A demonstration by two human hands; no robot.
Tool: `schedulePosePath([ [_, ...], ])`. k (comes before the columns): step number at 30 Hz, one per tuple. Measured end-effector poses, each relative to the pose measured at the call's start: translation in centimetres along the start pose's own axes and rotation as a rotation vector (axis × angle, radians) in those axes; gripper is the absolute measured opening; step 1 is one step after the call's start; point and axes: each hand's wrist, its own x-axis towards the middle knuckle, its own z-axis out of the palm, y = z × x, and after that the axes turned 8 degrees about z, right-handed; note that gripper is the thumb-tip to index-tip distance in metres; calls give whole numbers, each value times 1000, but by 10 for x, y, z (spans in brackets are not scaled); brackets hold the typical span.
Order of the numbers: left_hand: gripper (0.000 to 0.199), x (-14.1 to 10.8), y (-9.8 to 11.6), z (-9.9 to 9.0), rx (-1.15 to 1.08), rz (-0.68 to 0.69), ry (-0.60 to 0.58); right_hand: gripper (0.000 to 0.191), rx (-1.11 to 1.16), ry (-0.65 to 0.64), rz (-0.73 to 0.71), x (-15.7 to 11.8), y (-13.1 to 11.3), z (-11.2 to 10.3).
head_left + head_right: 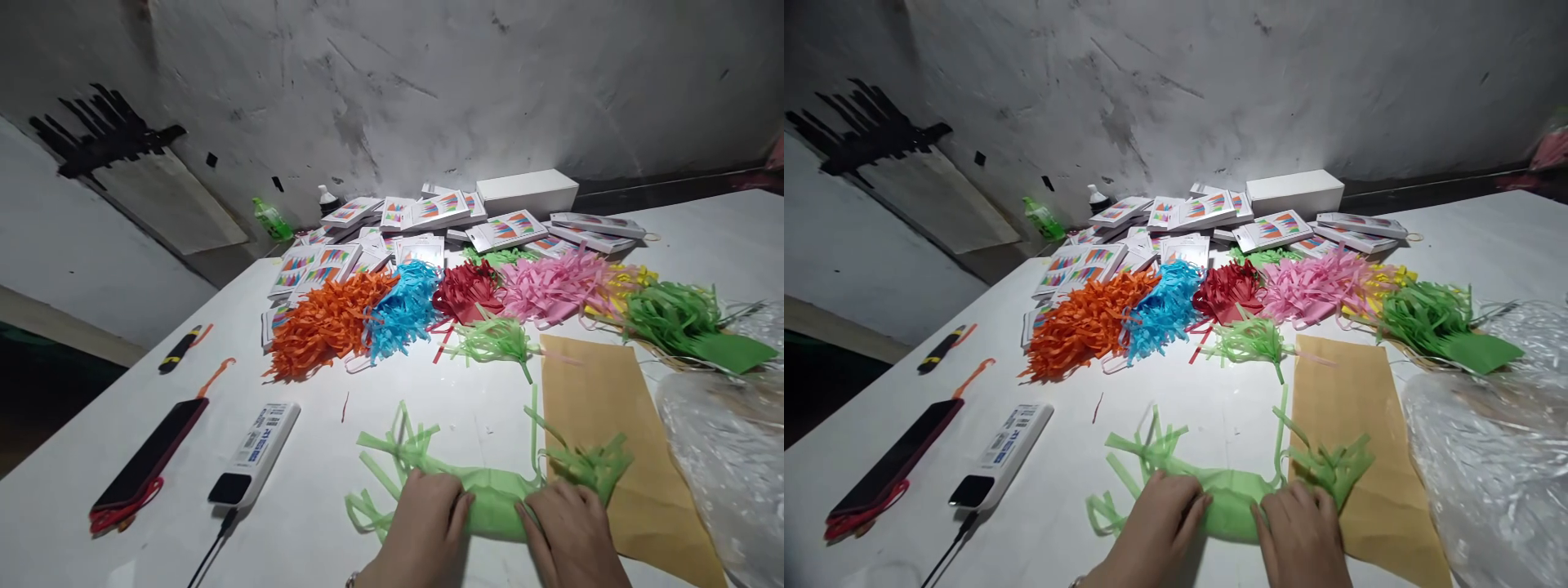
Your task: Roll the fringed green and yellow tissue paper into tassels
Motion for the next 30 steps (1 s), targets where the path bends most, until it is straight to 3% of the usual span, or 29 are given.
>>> schedulePosePath([
  [3,31,12,5,-6,58,-96,-32,34,-83,5,34,5,-2,4],
  [12,29,19,3,-7,114,-93,-49,36,-238,35,32,13,10,8],
  [15,28,21,3,-8,127,-85,-58,26,-297,119,23,13,18,0],
  [17,27,23,3,-7,134,-75,-58,23,-290,166,-110,11,17,-4],
  [20,25,25,3,-7,146,-58,-39,35,-120,189,-333,6,4,1],
  [25,22,22,-5,-14,150,-68,47,43,-45,166,-313,-2,-13,20],
  [27,17,15,-9,-17,145,30,171,39,-19,104,-277,-3,-11,20],
  [30,35,4,-14,-13,133,396,359,31,88,41,-201,-2,-8,12],
])
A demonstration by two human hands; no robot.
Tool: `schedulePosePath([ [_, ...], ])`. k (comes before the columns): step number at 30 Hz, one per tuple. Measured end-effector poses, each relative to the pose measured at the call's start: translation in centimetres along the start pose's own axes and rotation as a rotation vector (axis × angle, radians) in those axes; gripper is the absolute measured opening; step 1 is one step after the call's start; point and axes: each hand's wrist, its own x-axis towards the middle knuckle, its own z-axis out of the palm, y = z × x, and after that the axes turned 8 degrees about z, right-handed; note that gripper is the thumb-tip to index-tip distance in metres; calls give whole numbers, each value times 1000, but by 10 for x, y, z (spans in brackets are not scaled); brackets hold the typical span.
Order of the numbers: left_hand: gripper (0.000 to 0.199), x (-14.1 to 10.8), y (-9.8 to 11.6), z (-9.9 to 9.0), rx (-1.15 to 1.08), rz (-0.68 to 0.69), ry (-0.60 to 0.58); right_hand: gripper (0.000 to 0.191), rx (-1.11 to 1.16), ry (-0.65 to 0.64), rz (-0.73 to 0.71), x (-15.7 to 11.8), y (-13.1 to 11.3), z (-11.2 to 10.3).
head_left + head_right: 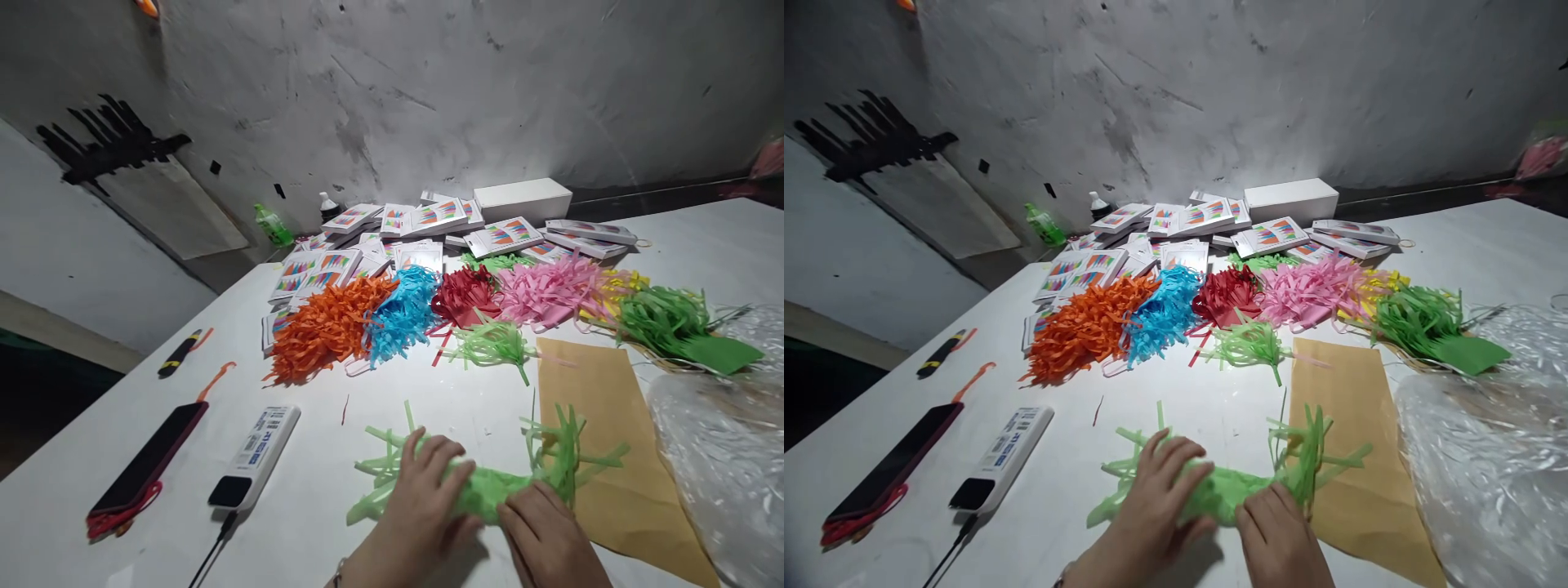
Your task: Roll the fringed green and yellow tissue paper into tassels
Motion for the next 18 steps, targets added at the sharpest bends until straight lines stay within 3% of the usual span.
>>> schedulePosePath([
  [2,22,-6,4,6,3,161,41,27,50,-10,8,3,-1,-5],
  [4,8,-10,7,14,31,201,33,25,31,-16,-42,7,-4,-7],
  [11,14,-18,2,33,24,209,91,40,-120,21,-185,3,8,-1],
  [15,14,-26,1,31,-2,188,129,39,-123,18,-187,-8,21,-7],
  [18,14,-28,5,29,-31,175,114,31,-119,21,-174,-7,16,-6],
])
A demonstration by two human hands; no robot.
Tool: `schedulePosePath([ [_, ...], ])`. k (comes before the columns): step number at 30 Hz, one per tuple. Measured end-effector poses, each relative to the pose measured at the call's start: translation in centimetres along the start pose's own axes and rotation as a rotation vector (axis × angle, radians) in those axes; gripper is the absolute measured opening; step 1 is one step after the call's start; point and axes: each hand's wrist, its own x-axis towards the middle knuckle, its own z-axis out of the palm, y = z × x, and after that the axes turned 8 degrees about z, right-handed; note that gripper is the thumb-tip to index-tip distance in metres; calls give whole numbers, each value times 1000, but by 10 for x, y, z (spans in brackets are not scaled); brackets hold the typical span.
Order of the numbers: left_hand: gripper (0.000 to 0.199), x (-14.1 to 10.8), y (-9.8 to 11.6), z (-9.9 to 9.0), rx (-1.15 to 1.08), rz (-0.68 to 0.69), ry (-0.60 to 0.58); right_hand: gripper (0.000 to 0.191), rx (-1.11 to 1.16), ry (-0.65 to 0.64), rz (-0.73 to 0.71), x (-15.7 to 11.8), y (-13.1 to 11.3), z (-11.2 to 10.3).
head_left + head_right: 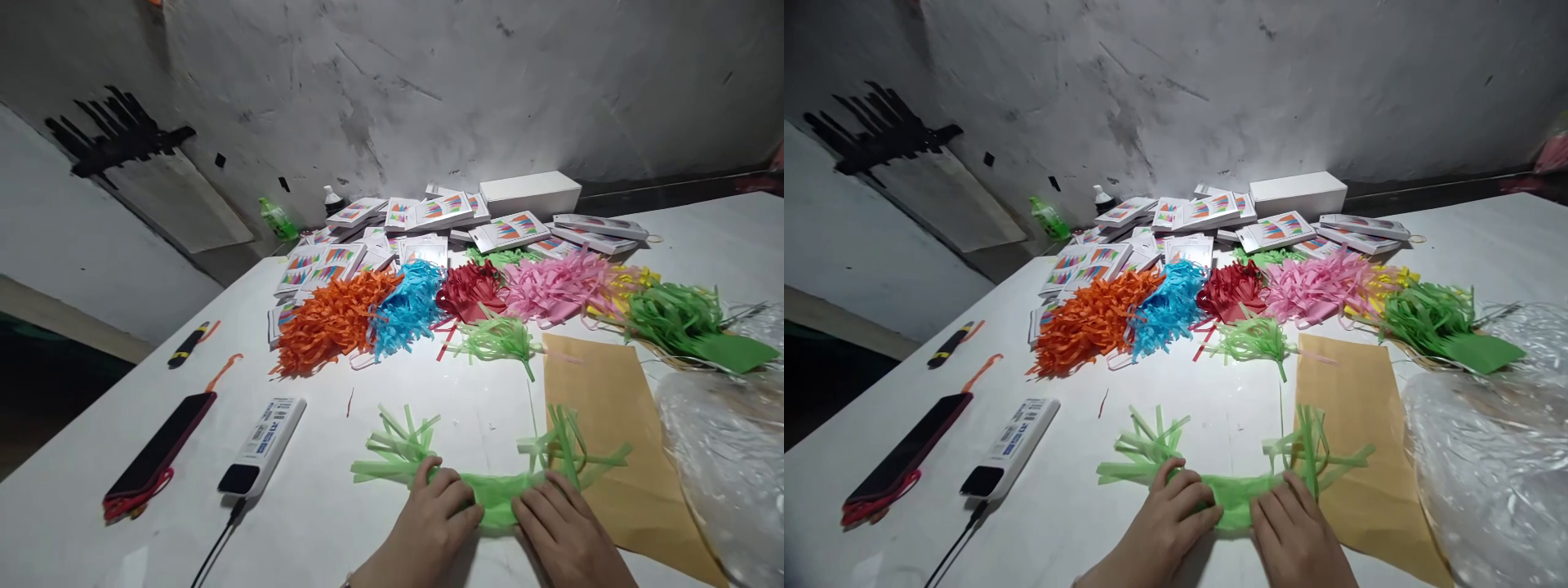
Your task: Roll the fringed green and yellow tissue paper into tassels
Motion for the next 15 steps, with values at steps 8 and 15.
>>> schedulePosePath([
  [8,13,0,-1,0,-125,-67,63,39,-12,-23,-36,4,-4,-4],
  [15,19,2,3,-8,-146,-242,-14,33,5,-174,179,3,1,-10],
])
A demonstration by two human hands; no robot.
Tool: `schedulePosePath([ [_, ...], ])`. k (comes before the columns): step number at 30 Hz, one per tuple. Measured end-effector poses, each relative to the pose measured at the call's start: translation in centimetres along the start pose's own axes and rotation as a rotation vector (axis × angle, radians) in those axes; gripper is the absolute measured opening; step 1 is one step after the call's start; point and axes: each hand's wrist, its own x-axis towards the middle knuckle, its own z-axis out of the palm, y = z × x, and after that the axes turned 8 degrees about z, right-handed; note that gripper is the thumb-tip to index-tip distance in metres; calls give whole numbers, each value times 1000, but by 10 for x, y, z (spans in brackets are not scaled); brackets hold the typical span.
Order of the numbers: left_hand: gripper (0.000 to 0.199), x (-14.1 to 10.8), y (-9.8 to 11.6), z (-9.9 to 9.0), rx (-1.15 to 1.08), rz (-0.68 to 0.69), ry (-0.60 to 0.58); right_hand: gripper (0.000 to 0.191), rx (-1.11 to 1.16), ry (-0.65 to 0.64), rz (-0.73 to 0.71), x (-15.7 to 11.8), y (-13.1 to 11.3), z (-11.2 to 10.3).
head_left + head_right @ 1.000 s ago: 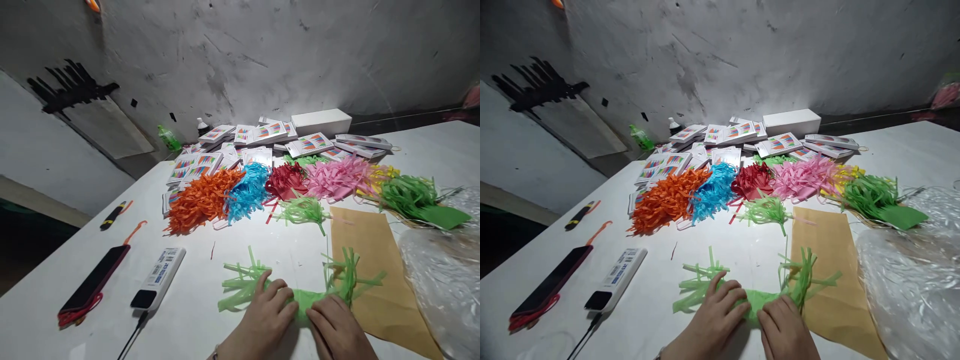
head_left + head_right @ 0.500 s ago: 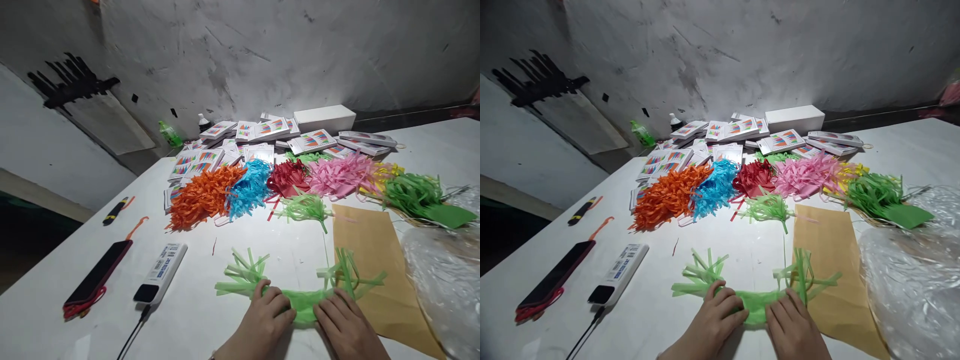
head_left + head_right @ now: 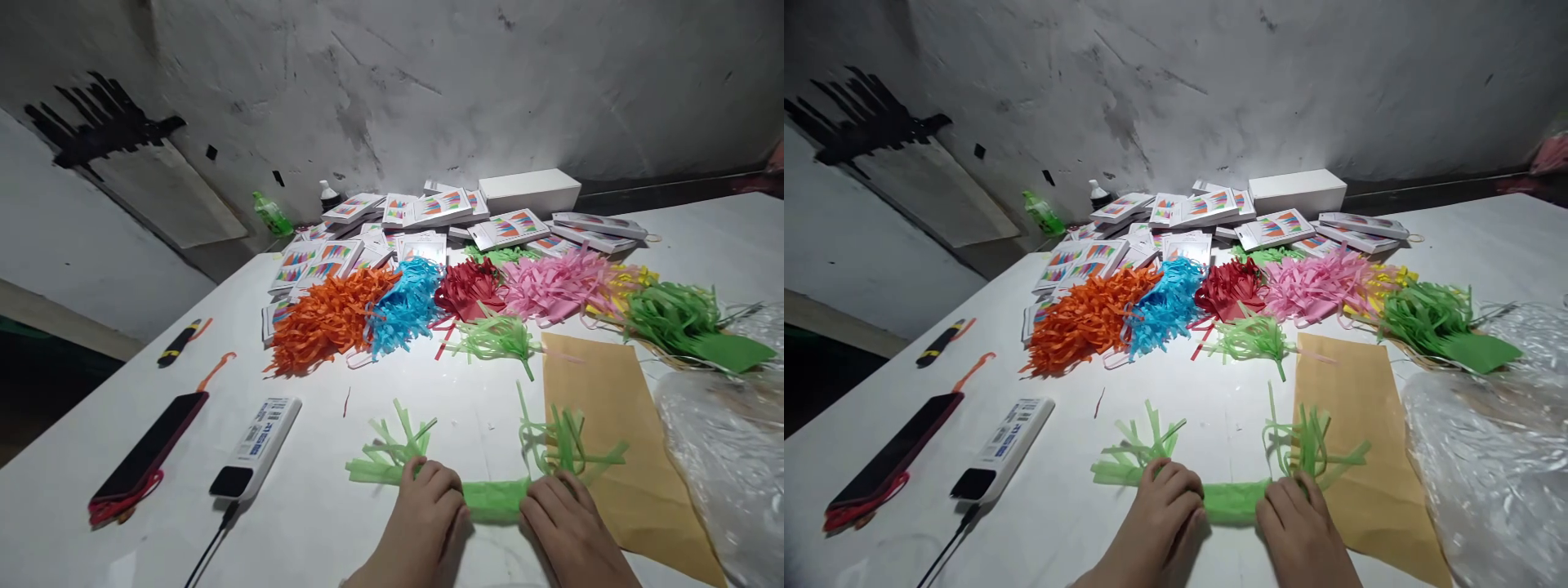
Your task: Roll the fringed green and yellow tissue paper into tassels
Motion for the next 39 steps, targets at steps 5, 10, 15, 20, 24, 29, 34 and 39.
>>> schedulePosePath([
  [5,20,8,4,-1,108,-153,-106,29,-111,12,84,15,-4,9],
  [10,21,16,3,0,199,-232,-181,28,-175,-4,111,22,-2,9],
  [15,19,20,2,-1,188,-249,-221,23,-216,53,154,23,1,6],
  [20,19,22,2,-4,197,-254,-244,35,-8,174,-143,24,-11,7],
  [24,10,20,1,-6,170,-203,-143,34,-9,130,-198,26,-17,7],
  [29,11,12,2,4,198,162,89,24,29,122,-163,28,-19,6],
  [34,19,11,-2,19,199,209,73,30,-5,121,-223,27,-21,10],
  [39,16,4,-6,14,80,114,24,33,23,90,-171,12,3,4],
])
